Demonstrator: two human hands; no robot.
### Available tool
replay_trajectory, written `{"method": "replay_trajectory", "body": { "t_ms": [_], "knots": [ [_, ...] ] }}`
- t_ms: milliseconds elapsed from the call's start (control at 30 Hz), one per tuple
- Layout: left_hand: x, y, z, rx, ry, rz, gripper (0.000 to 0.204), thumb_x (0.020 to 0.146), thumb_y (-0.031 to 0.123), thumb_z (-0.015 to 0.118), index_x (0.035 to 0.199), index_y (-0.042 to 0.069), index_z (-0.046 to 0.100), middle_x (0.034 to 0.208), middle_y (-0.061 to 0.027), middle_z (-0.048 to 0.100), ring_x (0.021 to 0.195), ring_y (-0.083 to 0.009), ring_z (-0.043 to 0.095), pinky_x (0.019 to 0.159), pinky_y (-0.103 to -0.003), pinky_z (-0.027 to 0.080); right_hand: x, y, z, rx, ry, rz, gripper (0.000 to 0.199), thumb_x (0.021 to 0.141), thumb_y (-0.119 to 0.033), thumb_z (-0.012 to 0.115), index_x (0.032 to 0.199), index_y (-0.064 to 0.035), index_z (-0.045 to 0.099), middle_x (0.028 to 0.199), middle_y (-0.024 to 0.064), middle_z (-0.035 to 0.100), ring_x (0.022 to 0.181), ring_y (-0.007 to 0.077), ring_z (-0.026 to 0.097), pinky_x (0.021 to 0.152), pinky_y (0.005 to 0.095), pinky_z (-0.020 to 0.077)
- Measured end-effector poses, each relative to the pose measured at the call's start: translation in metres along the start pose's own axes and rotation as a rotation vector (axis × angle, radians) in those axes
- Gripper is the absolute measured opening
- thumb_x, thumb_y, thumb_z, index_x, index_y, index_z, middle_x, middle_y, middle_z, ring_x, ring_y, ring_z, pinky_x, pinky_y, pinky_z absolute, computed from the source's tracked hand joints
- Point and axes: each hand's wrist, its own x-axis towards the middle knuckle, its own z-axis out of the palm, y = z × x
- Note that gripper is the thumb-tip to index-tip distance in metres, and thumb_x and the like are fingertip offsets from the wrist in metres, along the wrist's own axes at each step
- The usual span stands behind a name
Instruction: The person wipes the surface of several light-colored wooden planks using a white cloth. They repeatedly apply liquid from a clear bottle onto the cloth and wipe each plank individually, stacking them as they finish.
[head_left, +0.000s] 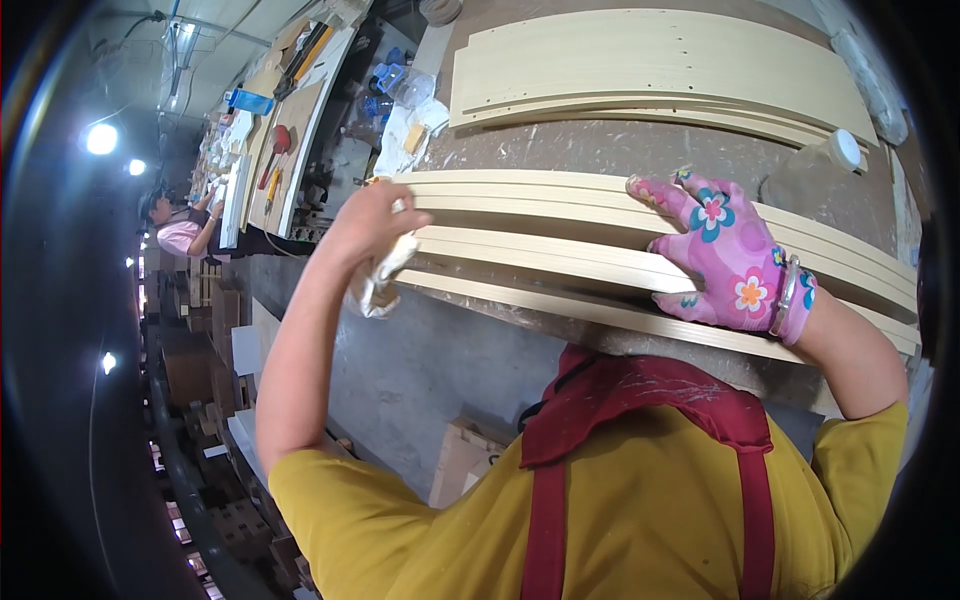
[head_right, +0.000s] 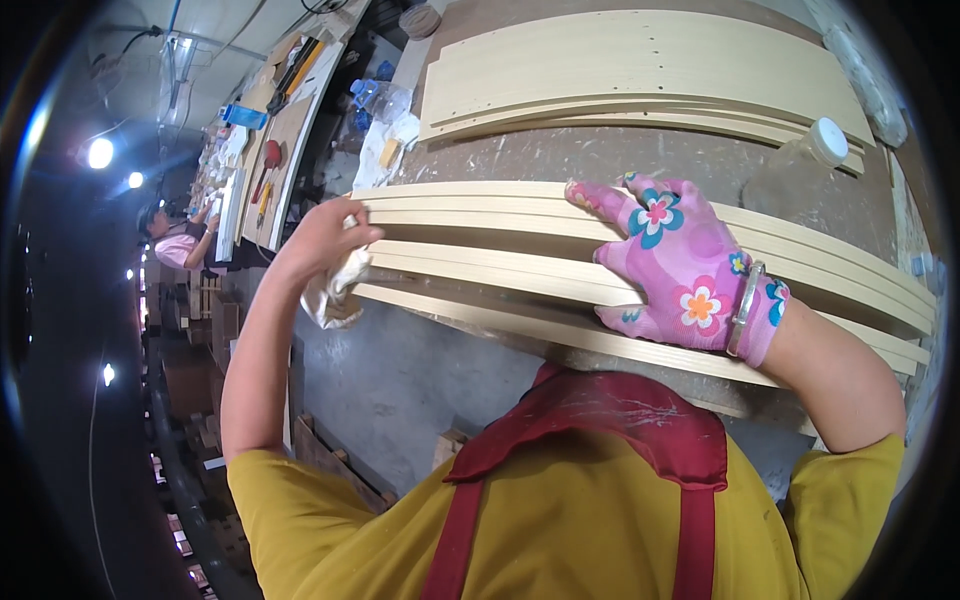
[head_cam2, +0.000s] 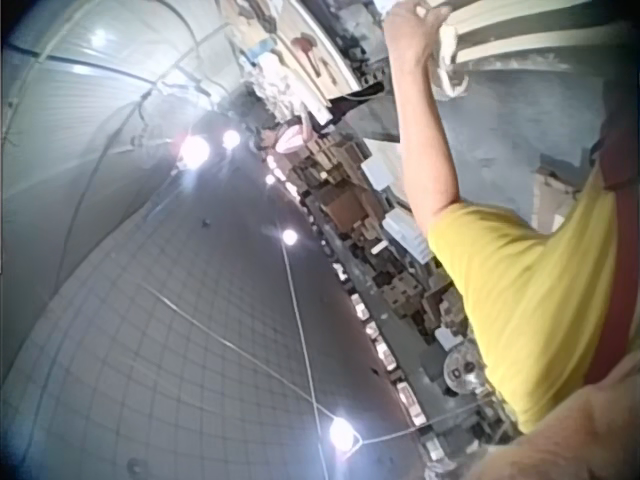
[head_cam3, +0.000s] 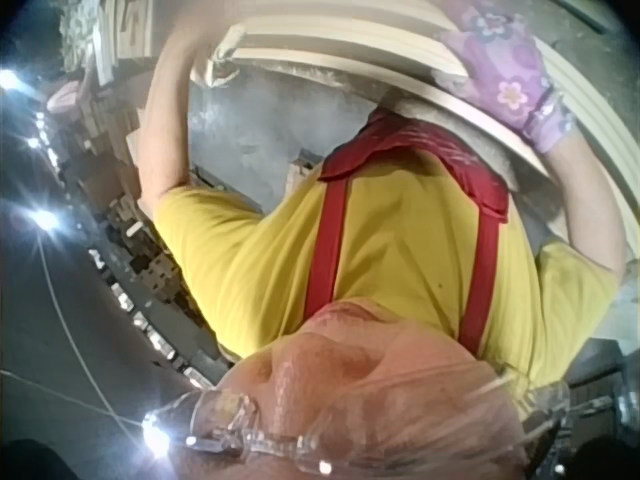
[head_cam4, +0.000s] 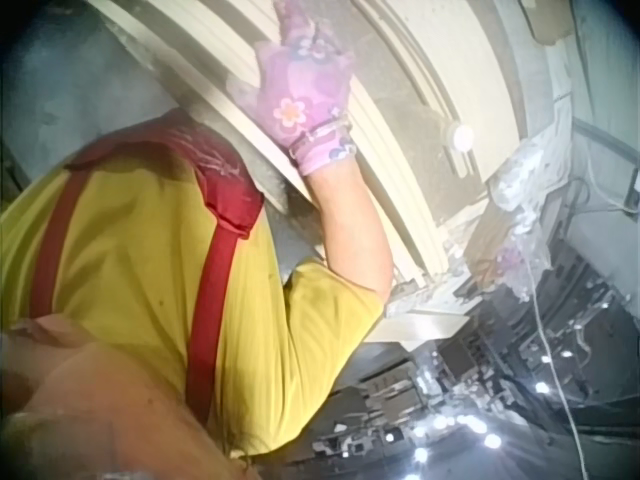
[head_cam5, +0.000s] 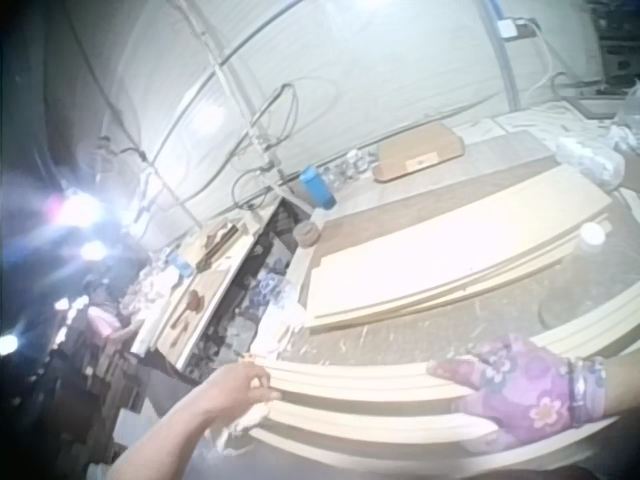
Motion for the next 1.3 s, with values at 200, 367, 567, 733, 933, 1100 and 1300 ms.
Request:
{"method": "replay_trajectory", "body": {
  "t_ms": [200,367,567,733,933,1100,1300],
  "knots": [
    [-0.004,0.004,-0.008,-0.273,-0.154,-0.041,0.022,0.080,0.014,0.077,0.080,0.001,0.060,0.087,-0.0065,0.061,0.088,-0.0160,0.055,0.083,-0.030,0.044,-0.002,0.000,-0.002,0.056,-0.033,0.006,0.041,0.073,-0.038,0.073,0.100,-0.0075,0.068,0.153,0.0102,0.038,0.128,0.0420,0.044,0.106,0.0518,0.0313],
    [0.003,-0.006,-0.011,-0.093,-0.140,-0.004,0.020,0.079,0.012,0.076,0.077,0.000,0.061,0.078,-0.0059,0.063,0.078,-0.0149,0.057,0.076,-0.030,0.047,-0.002,0.000,-0.002,0.000,0.007,0.004,0.039,0.075,-0.040,0.072,0.096,-0.0070,0.069,0.152,0.0091,0.039,0.126,0.0390,0.047,0.104,0.0486,0.0339],
    [0.001,0.005,-0.009,-0.216,-0.221,-0.075,0.024,0.082,0.016,0.076,0.074,0.001,0.059,0.068,-0.0027,0.059,0.070,-0.0098,0.051,0.066,-0.028,0.043,0.001,0.002,-0.001,0.006,0.001,0.014,0.039,0.078,-0.042,0.071,0.097,-0.0069,0.069,0.152,0.0090,0.038,0.126,0.0382,0.047,0.104,0.0477,0.0341],
    [0.010,-0.019,-0.017,-0.161,-0.264,-0.099,0.024,0.083,0.017,0.075,0.074,0.003,0.058,0.070,0.0001,0.058,0.070,-0.0082,0.049,0.064,-0.026,0.042,-0.002,0.000,-0.003,-0.019,0.019,0.018,0.040,0.080,-0.043,0.068,0.097,-0.0068,0.069,0.152,0.0094,0.038,0.126,0.0377,0.047,0.105,0.0484,0.0332],
    [-0.008,0.013,-0.022,-0.217,0.020,0.015,0.021,0.087,0.019,0.073,0.079,0.003,0.062,0.077,-0.0013,0.063,0.075,-0.0079,0.055,0.069,-0.027,0.047,0.001,0.005,-0.002,-0.015,0.016,0.004,0.040,0.080,-0.044,0.068,0.095,-0.0069,0.069,0.152,0.0094,0.039,0.126,0.0376,0.047,0.103,0.0489,0.0349],
    [-0.033,0.029,0.009,0.017,0.440,0.176,0.029,0.091,0.021,0.066,0.112,0.002,0.060,0.102,-0.0122,0.062,0.100,-0.0218,0.060,0.086,-0.035,0.048,0.002,0.007,-0.004,0.034,-0.048,0.026,0.043,0.075,-0.040,0.070,0.100,-0.0053,0.069,0.153,0.0118,0.038,0.127,0.0417,0.044,0.105,0.0516,0.0323],
    [-0.053,0.053,0.079,-0.227,0.580,-0.012,0.037,0.089,0.023,0.067,0.120,0.003,0.062,0.120,-0.0170,0.063,0.114,-0.0350,0.058,0.098,-0.042,0.045,0.002,0.002,-0.002,0.036,-0.043,0.032,0.043,0.075,-0.040,0.070,0.101,-0.0052,0.069,0.153,0.0117,0.037,0.128,0.0426,0.044,0.108,0.0523,0.0304]
  ]
}}
